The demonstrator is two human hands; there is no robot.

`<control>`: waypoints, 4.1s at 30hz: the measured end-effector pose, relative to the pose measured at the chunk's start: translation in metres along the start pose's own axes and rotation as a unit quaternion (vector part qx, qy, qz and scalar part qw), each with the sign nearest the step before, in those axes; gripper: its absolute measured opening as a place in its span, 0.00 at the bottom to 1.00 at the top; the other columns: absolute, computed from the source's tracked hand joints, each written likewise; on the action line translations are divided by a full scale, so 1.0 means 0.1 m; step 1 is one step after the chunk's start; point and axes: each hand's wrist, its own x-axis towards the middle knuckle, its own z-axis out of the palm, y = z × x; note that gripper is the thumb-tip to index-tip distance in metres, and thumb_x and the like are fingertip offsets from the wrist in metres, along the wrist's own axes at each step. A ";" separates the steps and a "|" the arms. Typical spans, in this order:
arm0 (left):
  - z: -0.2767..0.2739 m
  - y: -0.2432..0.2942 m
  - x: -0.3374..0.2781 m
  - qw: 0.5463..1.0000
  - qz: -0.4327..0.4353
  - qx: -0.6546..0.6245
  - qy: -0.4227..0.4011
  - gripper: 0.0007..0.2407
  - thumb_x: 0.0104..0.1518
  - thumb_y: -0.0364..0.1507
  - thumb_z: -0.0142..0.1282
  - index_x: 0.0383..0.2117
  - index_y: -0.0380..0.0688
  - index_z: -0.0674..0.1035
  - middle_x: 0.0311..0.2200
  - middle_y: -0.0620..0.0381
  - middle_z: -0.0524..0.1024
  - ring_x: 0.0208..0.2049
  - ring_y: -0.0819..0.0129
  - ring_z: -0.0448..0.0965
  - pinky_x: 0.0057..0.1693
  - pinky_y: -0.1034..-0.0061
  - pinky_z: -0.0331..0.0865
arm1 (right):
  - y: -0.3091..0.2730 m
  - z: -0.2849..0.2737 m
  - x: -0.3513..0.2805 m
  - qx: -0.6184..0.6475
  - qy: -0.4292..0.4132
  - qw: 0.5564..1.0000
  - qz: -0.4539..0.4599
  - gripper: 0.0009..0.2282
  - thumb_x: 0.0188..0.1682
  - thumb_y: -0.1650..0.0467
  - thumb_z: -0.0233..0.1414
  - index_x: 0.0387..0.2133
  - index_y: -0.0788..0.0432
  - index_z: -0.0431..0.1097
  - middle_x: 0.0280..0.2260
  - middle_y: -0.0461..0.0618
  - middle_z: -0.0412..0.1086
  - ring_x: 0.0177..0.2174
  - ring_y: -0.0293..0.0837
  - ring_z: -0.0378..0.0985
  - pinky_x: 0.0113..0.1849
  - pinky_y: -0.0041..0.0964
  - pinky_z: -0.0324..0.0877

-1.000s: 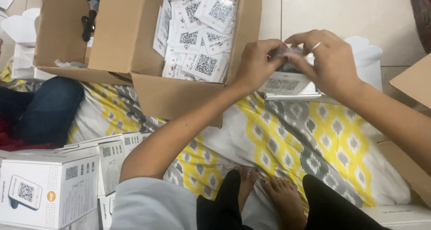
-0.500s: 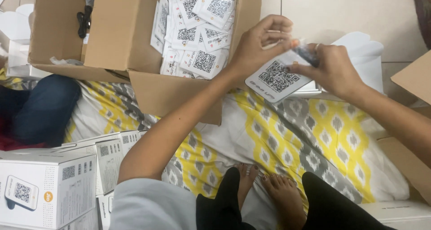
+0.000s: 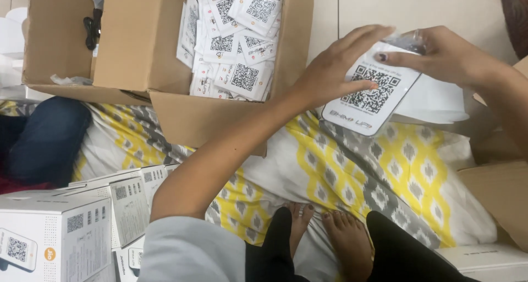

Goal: The person packs electronic devices into retail boxes.

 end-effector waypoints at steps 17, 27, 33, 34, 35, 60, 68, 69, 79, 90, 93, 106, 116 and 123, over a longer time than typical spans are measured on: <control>-0.08 -0.12 0.01 0.963 -0.243 -0.096 -0.069 0.24 0.41 0.45 0.76 0.36 0.38 0.84 0.25 0.60 0.84 0.29 0.70 0.87 0.39 0.77 0.76 | -0.19 0.27 0.11 -0.183 0.072 0.959 -0.204 0.17 0.45 0.65 0.67 0.41 0.66 0.78 0.31 0.62 0.79 0.29 0.50 0.82 0.35 0.44 0.75; 0.13 0.00 -0.20 0.995 -0.092 0.033 -0.016 0.27 0.56 0.42 0.64 0.60 0.44 0.72 0.39 0.49 0.81 0.40 0.55 0.83 0.45 0.63 0.75 | 0.04 0.26 0.36 -0.166 0.054 0.965 -0.196 0.46 0.35 0.64 0.72 0.65 0.72 0.54 0.38 0.68 0.75 0.37 0.54 0.83 0.39 0.40 0.77; 0.12 -0.10 -0.15 0.980 -0.198 0.002 -0.032 0.19 0.54 0.42 0.68 0.43 0.41 0.80 0.37 0.51 0.82 0.41 0.57 0.84 0.47 0.64 0.75 | -0.08 0.24 0.25 -0.131 0.008 0.957 -0.259 0.32 0.41 0.67 0.64 0.62 0.62 0.66 0.39 0.64 0.77 0.38 0.52 0.82 0.40 0.39 0.75; 0.13 -0.14 -0.14 0.976 -0.214 -0.009 -0.028 0.19 0.51 0.41 0.70 0.41 0.39 0.80 0.38 0.51 0.81 0.40 0.58 0.84 0.46 0.66 0.75 | -0.05 0.23 0.25 -0.146 0.000 0.961 -0.236 0.27 0.43 0.67 0.63 0.57 0.61 0.71 0.37 0.63 0.79 0.36 0.50 0.83 0.38 0.39 0.75; 0.14 -0.18 -0.14 0.973 -0.229 -0.020 -0.023 0.19 0.49 0.40 0.71 0.39 0.38 0.81 0.38 0.51 0.80 0.38 0.60 0.84 0.45 0.68 0.75 | -0.03 0.22 0.25 -0.161 -0.007 0.964 -0.213 0.22 0.44 0.66 0.63 0.53 0.61 0.75 0.35 0.61 0.80 0.33 0.48 0.84 0.37 0.39 0.75; 0.95 -1.09 -0.81 0.975 -0.188 0.005 -0.122 0.62 0.32 0.49 0.80 0.70 0.34 0.44 0.68 0.34 0.47 0.70 0.37 0.55 0.71 0.58 0.58 | 1.46 1.00 0.33 0.524 0.043 0.841 0.125 0.22 0.60 0.57 0.39 0.59 0.59 0.61 0.57 0.47 0.67 0.54 0.42 0.71 0.56 0.42 0.68; 0.74 -0.92 -0.58 0.955 -0.231 0.089 -0.161 0.54 0.26 0.36 0.76 0.66 0.42 0.52 0.54 0.40 0.63 0.56 0.41 0.67 0.62 0.56 0.63 | 1.64 1.22 0.45 0.549 0.038 0.820 0.156 0.23 0.60 0.56 0.34 0.61 0.57 0.57 0.59 0.48 0.63 0.56 0.42 0.68 0.56 0.42 0.67; 0.73 -0.94 -0.56 0.955 -0.232 0.089 -0.161 0.54 0.26 0.36 0.76 0.66 0.42 0.52 0.54 0.40 0.63 0.56 0.41 0.67 0.62 0.56 0.63 | 1.58 1.19 0.45 0.549 0.038 0.820 0.156 0.23 0.60 0.56 0.34 0.61 0.57 0.57 0.59 0.48 0.63 0.56 0.42 0.68 0.56 0.42 0.67; 0.68 -1.04 -0.71 0.944 -0.195 0.175 -0.198 0.55 0.26 0.38 0.78 0.66 0.36 0.53 0.52 0.40 0.64 0.55 0.44 0.67 0.62 0.56 0.61 | 1.65 1.20 0.50 0.414 -0.008 0.892 0.179 0.22 0.62 0.60 0.41 0.57 0.68 0.62 0.50 0.55 0.69 0.44 0.45 0.73 0.47 0.43 0.71; 1.03 -1.12 -0.87 0.948 -0.261 0.149 -0.107 0.59 0.26 0.44 0.80 0.68 0.39 0.51 0.55 0.44 0.67 0.60 0.47 0.62 0.63 0.49 0.54 | 1.35 1.33 0.37 -0.085 0.158 0.977 0.115 0.35 0.53 0.66 0.54 0.64 0.83 0.45 0.49 0.80 0.66 0.47 0.69 0.72 0.50 0.56 0.68; 1.14 -1.08 -0.96 0.947 -0.284 0.120 -0.092 0.61 0.28 0.50 0.79 0.68 0.40 0.46 0.61 0.44 0.64 0.66 0.45 0.55 0.68 0.46 0.46 | 1.02 1.24 0.18 -0.317 0.160 0.931 0.090 0.28 0.52 0.61 0.57 0.58 0.70 0.60 0.62 0.70 0.53 0.61 0.68 0.59 0.59 0.63 0.57; 1.30 -1.20 -0.99 0.914 -0.218 0.294 -0.178 0.57 0.49 0.64 0.51 0.67 0.22 0.38 0.72 0.33 0.33 0.75 0.52 0.30 0.77 0.57 0.29 | 1.44 1.36 0.35 -0.443 0.054 0.866 -0.223 0.49 0.40 0.45 0.53 0.71 0.54 0.39 0.67 0.84 0.32 0.66 0.82 0.37 0.63 0.66 0.50; 1.36 -1.44 -1.03 0.905 -0.243 0.265 -0.226 0.59 0.46 0.64 0.55 0.68 0.24 0.38 0.72 0.32 0.34 0.74 0.50 0.25 0.75 0.54 0.25 | 1.35 1.39 0.34 -0.430 0.047 0.881 -0.189 0.52 0.37 0.45 0.55 0.72 0.53 0.36 0.67 0.82 0.30 0.66 0.81 0.34 0.64 0.64 0.46; 1.11 -1.08 -0.82 0.898 -0.249 0.286 -0.224 0.57 0.47 0.65 0.53 0.70 0.26 0.43 0.72 0.31 0.37 0.74 0.48 0.24 0.74 0.50 0.22 | 1.27 1.35 0.38 -0.446 0.025 0.883 -0.148 0.53 0.38 0.42 0.54 0.71 0.54 0.35 0.66 0.84 0.29 0.65 0.80 0.32 0.62 0.66 0.43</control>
